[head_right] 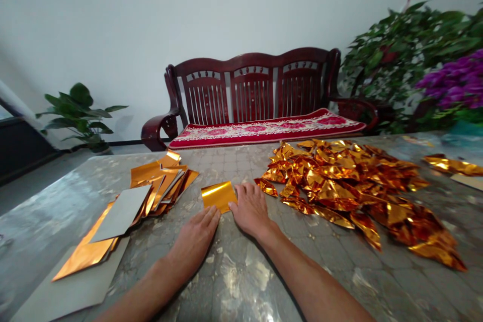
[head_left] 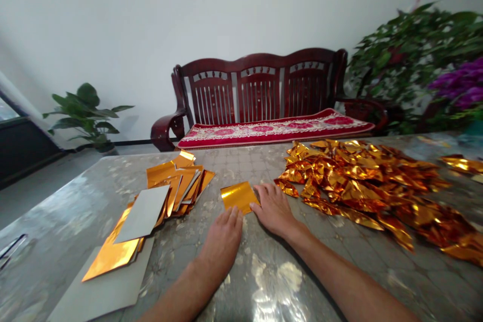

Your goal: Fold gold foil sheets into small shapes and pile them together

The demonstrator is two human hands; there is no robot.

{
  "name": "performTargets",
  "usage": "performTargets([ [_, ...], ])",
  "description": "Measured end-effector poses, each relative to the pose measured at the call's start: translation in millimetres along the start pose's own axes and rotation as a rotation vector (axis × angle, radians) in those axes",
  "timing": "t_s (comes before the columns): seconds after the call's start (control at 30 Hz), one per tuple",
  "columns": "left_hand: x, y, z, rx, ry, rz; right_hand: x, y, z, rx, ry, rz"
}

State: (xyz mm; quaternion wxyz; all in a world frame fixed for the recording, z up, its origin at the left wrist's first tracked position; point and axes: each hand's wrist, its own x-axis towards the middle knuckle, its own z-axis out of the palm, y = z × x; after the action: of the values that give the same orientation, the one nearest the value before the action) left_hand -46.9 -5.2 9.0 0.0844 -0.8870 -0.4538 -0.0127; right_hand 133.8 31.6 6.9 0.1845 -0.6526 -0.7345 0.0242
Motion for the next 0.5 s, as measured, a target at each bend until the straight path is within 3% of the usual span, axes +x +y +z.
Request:
performTargets([
  [0.27,-11,8,-13.7,-0.014,-0.096,-0.166,0,9,-4,0.046,0.026,0.025],
  [0.5,-12,12,-20.0,0.017,-0.019,-0.156,-1,13,-6,0.063,0.112,-0.012],
])
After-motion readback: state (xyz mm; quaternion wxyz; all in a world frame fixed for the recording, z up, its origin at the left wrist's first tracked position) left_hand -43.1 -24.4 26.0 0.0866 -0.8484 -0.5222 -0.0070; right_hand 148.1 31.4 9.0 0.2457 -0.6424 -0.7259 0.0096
